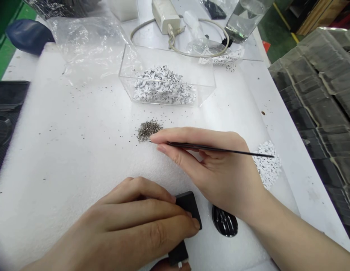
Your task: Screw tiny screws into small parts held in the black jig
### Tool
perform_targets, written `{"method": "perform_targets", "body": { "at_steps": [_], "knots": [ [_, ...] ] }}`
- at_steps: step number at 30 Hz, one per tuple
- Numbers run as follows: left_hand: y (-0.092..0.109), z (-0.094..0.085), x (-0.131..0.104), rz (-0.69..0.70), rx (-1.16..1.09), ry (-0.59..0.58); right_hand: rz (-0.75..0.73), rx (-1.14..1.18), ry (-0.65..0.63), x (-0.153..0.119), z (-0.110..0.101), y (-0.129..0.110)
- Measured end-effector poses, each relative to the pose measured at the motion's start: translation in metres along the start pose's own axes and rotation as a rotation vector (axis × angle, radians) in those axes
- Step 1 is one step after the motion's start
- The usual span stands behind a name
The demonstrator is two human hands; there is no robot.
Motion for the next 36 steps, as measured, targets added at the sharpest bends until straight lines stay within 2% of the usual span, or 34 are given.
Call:
{"method": "perform_targets", "body": {
  "at_steps": [9, 22, 36],
  "knots": [
    [-0.0003, -0.0009, 0.0001, 0.002, -0.008, 0.006, -0.025, -0.133, 0.017, 0.0024, -0.0018, -0.004],
    [0.0001, 0.0022, -0.0007, -0.003, -0.029, -0.031, -0.041, -0.064, 0.006, 0.0004, 0.0, -0.0038],
    [-0.001, -0.0002, -0.0002, -0.012, -0.042, -0.004, -0.005, -0.085, -0.021, 0.0023, 0.0019, 0.0016]
  ]
}}
Point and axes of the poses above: each hand's wrist, its own x-axis towards the middle knuckle, its own z-axis out of the palm, y = z × x, the point moved 8 cm from there along x, towards the middle knuckle, and after that the axes turned 3 degrees about -y, right-handed, at the moved point
